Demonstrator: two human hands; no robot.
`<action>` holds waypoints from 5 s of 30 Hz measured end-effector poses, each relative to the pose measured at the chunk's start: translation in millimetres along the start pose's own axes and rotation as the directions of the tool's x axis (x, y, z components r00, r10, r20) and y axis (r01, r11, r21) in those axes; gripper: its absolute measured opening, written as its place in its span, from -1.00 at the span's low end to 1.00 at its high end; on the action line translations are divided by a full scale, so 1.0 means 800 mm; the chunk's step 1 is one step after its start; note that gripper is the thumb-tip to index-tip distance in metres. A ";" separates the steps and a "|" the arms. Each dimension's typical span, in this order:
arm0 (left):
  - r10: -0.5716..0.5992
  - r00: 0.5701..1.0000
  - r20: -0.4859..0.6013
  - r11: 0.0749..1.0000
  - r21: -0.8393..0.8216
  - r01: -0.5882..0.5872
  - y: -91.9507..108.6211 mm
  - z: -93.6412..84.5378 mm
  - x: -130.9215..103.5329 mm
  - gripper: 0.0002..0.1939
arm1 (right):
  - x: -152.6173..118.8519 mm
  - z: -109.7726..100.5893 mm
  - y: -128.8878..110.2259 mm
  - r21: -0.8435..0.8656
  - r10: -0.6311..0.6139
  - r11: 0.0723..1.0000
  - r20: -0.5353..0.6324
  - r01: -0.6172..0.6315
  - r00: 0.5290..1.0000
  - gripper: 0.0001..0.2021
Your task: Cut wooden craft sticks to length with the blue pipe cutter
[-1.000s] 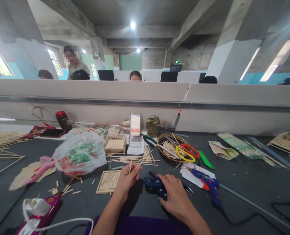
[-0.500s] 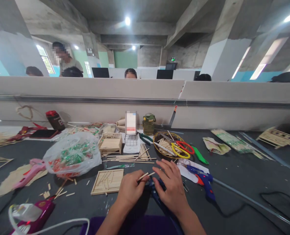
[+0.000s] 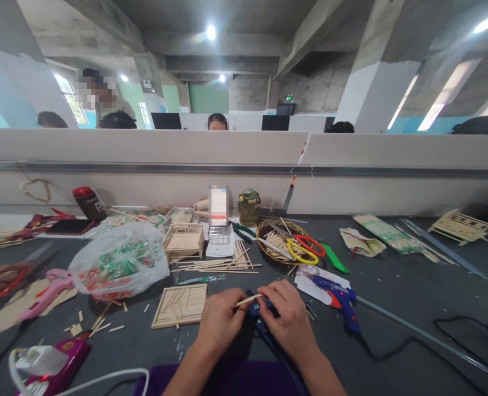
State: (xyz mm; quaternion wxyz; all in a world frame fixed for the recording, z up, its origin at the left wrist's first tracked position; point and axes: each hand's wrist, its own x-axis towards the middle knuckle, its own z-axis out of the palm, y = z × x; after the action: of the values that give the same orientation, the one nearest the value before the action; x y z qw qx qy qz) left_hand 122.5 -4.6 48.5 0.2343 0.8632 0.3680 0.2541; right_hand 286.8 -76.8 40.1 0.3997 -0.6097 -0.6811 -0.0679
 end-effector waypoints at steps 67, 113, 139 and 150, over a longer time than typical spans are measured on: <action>-0.380 0.786 0.488 -0.440 -0.843 0.311 -0.023 0.006 0.018 -0.86 | 0.004 0.009 -0.015 0.816 0.584 0.128 0.397 -0.564 0.708 -0.55; -0.439 0.896 0.061 0.384 -0.889 0.249 -0.030 0.015 0.020 -0.65 | 0.071 0.000 0.054 0.452 0.606 0.667 0.133 -0.592 0.785 -0.33; -0.315 0.936 -0.158 0.589 -0.806 0.063 -0.039 -0.016 0.022 -0.65 | 0.009 0.016 0.002 -0.069 0.041 0.997 0.171 -0.030 0.984 -0.40; -0.188 0.977 -0.104 0.610 -0.792 0.033 -0.024 -0.027 0.018 -0.59 | 0.011 0.000 -0.012 -0.085 -0.005 0.996 0.189 0.022 0.982 -0.36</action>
State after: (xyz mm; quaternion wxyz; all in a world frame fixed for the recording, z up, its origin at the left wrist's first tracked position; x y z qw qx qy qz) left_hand 108.1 23.2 57.5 0.5696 0.6231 0.2915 0.4498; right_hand 278.8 -72.4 49.9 0.3063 -0.6255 -0.7164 -0.0420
